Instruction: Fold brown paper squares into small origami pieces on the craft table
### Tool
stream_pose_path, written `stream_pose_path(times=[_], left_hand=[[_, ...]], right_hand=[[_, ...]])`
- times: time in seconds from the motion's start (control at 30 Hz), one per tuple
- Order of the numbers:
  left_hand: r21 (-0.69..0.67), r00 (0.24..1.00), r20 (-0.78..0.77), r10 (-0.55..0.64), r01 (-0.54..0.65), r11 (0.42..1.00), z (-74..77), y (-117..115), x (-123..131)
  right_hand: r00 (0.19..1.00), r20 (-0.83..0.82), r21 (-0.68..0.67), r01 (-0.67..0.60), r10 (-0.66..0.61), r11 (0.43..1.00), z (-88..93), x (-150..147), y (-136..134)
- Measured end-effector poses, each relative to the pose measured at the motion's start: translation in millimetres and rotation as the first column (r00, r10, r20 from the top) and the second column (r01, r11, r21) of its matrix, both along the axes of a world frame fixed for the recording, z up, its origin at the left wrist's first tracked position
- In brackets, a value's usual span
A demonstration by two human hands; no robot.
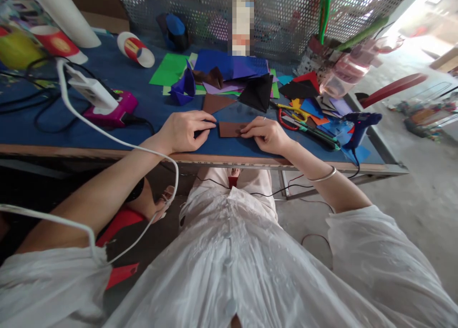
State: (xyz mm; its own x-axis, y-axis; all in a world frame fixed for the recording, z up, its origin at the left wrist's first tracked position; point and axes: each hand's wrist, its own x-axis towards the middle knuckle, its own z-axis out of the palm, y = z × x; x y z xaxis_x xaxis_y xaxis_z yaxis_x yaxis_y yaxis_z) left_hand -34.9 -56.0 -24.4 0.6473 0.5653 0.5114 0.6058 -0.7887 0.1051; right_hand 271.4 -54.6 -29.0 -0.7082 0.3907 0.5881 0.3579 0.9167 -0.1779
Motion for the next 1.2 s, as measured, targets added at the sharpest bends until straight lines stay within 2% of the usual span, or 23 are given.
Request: stream_pose_path(times=[0.13,0.47,0.6,0.7,0.77,1.0,1.2], left_hand=[[0.007,1.000,0.003,-0.002,0.002,1.000,-0.7,0.9,0.2],[-0.015,1.000,-0.012,-0.001,0.001,1.000,2.0,-0.7,0.0],[-0.015,0.991,0.006,-0.137,0.137,0.990,6.2,-1.8,1.9],[-0.047,0.959,-0.039,-0.281,0.279,0.959,7.0,-3.8,10.4],[-0.055,0.945,-0.087,-0.317,0.313,0.948,6.5,-6.9,19.1],[0.032,0.941,-0.287,-0.179,0.196,0.980,8.2,-25.4,41.7],[0.096,0.926,-0.357,-0.122,0.167,0.981,11.3,-30.6,46.0]], right_hand=[[1.000,-0.016,0.033,-0.026,0.027,0.999,0.8,-0.4,-0.7],[1.000,0.023,-0.025,0.006,-0.006,1.000,1.1,0.8,-1.2],[0.998,0.051,-0.001,0.037,-0.037,0.999,1.5,0.5,-3.4],[0.996,0.070,0.028,0.060,-0.062,0.998,1.3,-3.2,-5.0],[0.994,0.089,0.042,0.065,-0.069,0.997,1.4,-7.7,-6.5],[0.969,0.223,0.164,0.066,-0.102,0.984,4.4,-19.2,-13.1],[0.960,0.240,0.206,0.093,-0.143,0.974,4.2,-8.4,-13.7]])
